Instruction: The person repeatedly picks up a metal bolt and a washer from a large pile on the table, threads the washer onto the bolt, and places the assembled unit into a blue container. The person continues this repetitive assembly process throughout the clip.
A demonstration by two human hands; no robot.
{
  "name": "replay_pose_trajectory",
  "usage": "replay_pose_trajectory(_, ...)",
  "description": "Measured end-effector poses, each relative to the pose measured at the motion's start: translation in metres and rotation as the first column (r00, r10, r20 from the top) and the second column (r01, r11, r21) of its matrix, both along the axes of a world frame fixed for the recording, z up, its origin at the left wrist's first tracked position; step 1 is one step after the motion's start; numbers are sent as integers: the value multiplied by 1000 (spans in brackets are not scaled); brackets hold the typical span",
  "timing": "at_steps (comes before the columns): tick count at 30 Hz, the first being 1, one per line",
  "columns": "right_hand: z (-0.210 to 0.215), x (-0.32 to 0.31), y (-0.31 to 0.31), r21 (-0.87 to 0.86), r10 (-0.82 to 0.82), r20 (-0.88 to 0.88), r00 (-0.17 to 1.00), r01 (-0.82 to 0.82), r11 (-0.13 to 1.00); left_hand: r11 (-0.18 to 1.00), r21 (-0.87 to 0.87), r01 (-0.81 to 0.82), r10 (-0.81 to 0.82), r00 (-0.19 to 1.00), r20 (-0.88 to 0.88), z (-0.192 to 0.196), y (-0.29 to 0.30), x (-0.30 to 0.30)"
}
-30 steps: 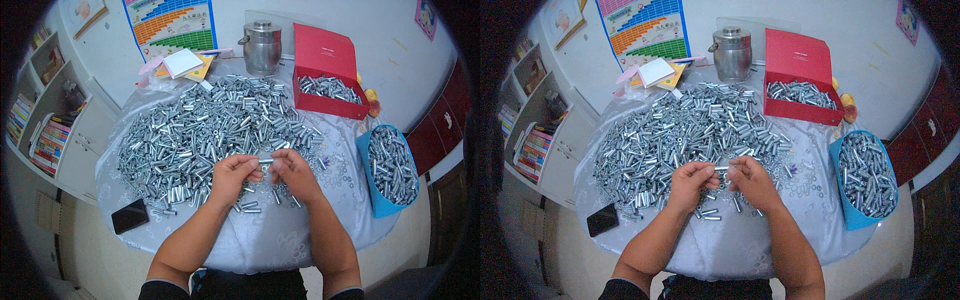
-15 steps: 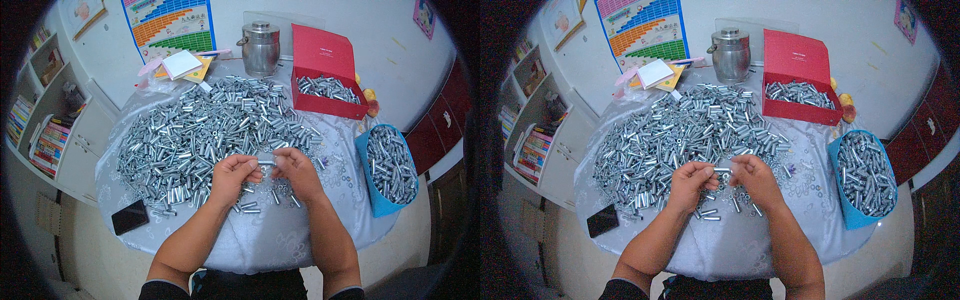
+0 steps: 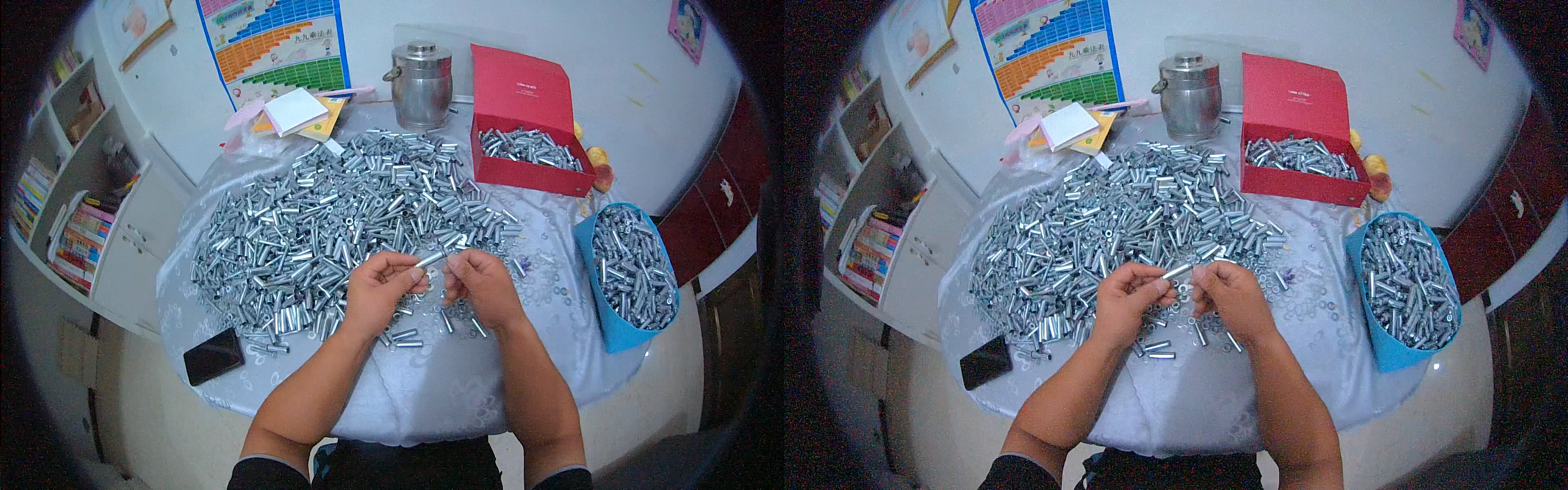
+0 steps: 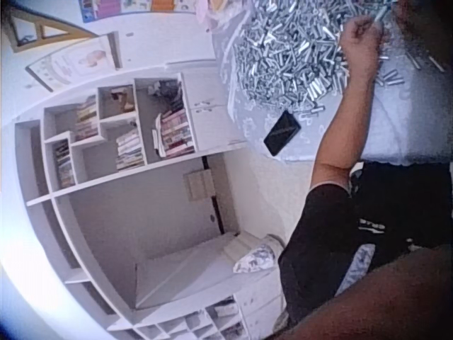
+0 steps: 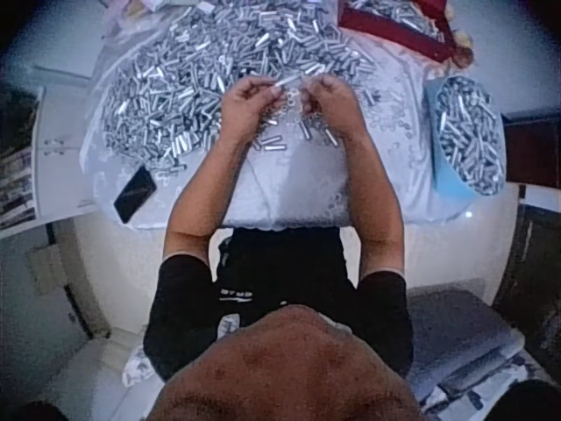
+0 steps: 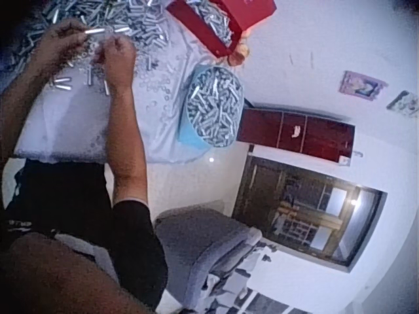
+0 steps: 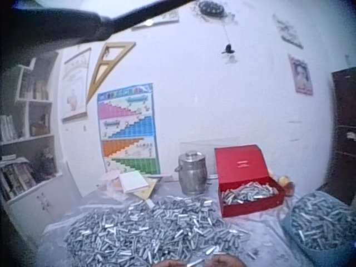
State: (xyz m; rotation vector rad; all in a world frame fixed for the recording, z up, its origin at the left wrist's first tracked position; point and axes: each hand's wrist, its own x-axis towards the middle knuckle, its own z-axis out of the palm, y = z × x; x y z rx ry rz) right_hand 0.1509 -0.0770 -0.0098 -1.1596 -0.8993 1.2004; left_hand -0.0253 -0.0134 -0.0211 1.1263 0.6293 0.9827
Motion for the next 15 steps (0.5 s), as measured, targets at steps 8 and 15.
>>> replay_pose_trajectory(8, 12, 22, -36, 159, -107, 92, 990, 91, 983, 987, -56, 149, -152, 986, -66, 29, -16, 24)
replay_pose_trajectory(15, 16, 43, -107, 148, -390, 126, 912, 372, 917, 934, -55, 352, -356, 929, -104, 33, -39, 83)
